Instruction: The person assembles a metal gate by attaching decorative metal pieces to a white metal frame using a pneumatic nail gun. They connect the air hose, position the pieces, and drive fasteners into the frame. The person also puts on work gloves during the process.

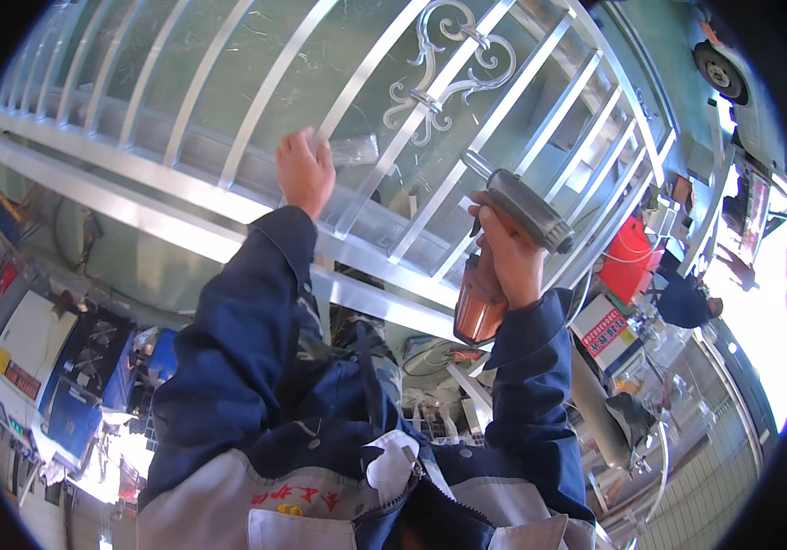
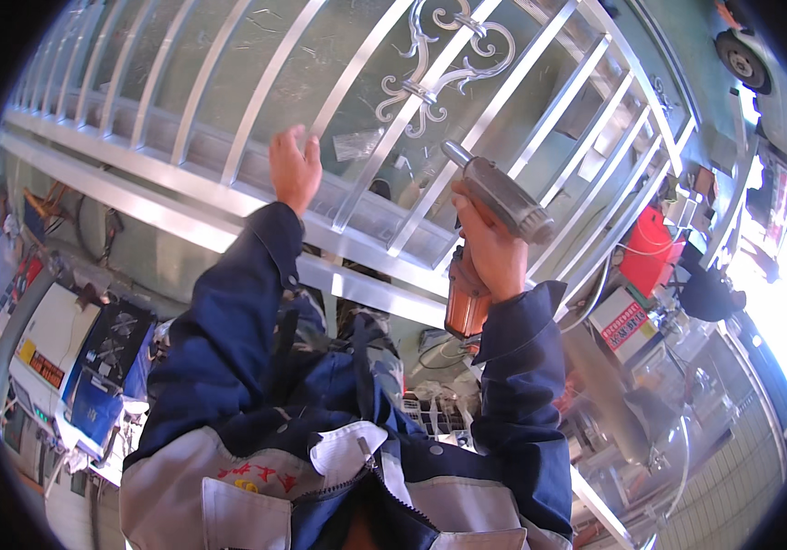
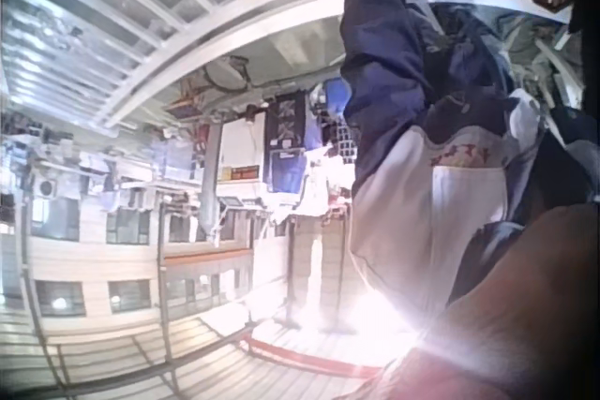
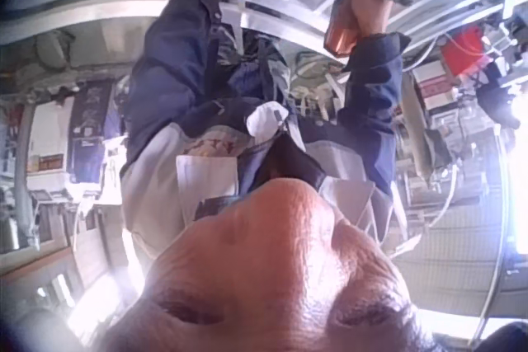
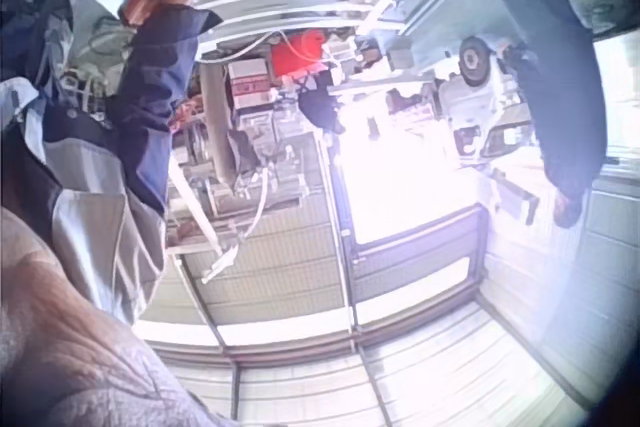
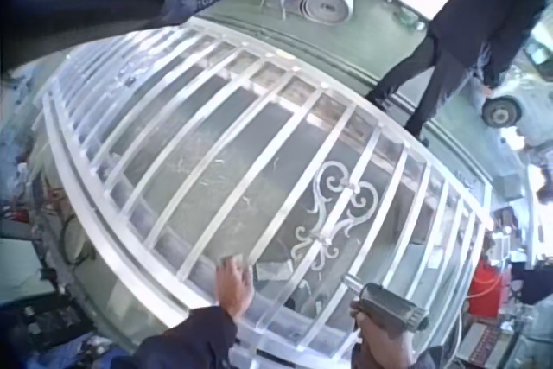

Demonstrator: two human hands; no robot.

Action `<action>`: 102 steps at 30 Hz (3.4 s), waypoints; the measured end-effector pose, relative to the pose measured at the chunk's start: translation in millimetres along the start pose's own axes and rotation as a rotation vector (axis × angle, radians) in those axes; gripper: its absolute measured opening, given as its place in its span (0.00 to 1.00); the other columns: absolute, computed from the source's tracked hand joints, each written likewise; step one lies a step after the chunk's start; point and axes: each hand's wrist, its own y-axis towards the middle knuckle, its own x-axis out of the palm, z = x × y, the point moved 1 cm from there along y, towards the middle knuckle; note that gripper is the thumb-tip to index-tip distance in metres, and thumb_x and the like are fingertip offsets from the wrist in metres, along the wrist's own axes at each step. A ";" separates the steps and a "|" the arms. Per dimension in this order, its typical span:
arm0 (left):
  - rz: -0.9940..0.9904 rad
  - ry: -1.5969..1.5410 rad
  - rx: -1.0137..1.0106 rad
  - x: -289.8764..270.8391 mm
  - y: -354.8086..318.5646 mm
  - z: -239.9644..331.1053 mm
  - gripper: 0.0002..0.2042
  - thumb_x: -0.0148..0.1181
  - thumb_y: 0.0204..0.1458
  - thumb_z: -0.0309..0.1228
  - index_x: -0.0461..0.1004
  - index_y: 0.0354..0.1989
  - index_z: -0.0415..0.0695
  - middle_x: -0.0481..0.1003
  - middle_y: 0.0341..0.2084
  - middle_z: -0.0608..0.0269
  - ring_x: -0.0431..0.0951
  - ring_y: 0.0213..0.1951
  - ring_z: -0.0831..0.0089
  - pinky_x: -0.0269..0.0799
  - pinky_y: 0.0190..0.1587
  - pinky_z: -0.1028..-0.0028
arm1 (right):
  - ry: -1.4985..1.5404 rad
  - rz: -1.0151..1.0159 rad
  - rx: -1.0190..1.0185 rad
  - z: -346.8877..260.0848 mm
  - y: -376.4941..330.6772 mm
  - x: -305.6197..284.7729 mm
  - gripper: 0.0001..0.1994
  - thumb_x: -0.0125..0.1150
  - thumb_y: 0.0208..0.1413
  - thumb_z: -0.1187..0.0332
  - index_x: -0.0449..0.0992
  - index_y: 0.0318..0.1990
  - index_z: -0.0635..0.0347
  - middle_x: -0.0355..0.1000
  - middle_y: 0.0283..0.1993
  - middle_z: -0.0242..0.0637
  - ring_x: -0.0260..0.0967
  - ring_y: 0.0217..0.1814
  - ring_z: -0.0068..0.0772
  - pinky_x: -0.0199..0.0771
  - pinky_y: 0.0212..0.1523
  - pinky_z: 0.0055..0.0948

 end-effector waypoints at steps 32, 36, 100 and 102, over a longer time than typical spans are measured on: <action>-0.194 0.106 -0.246 61.1 58.3 4.4 0.19 0.48 0.65 0.51 0.76 0.38 0.49 0.80 0.28 0.56 0.81 0.29 0.50 0.75 0.30 0.56 | -0.154 0.040 0.144 24.7 121.9 57.0 0.12 0.64 0.60 0.68 0.82 0.50 0.56 0.72 0.28 0.23 0.61 0.22 0.13 0.63 0.24 0.21; -0.173 0.120 -0.220 62.5 56.9 1.5 0.18 0.50 0.64 0.51 0.75 0.36 0.49 0.80 0.29 0.58 0.81 0.27 0.53 0.75 0.26 0.58 | -0.153 0.043 0.248 17.7 119.0 57.8 0.12 0.64 0.61 0.67 0.81 0.51 0.56 0.71 0.27 0.22 0.56 0.17 0.10 0.56 0.18 0.20; -0.275 0.063 -0.302 60.1 59.7 6.6 0.19 0.46 0.65 0.52 0.73 0.40 0.48 0.80 0.36 0.53 0.80 0.34 0.47 0.75 0.33 0.52 | -0.188 -0.213 0.123 23.3 177.8 58.4 0.12 0.61 0.52 0.76 0.77 0.45 0.65 0.72 0.29 0.32 0.69 0.26 0.23 0.66 0.25 0.25; -0.299 0.050 -0.324 58.0 59.0 7.4 0.20 0.45 0.65 0.52 0.73 0.41 0.48 0.80 0.37 0.53 0.80 0.36 0.45 0.74 0.35 0.51 | -0.232 -0.187 0.181 26.1 174.7 60.5 0.12 0.61 0.51 0.76 0.77 0.45 0.65 0.72 0.28 0.31 0.68 0.26 0.22 0.66 0.25 0.25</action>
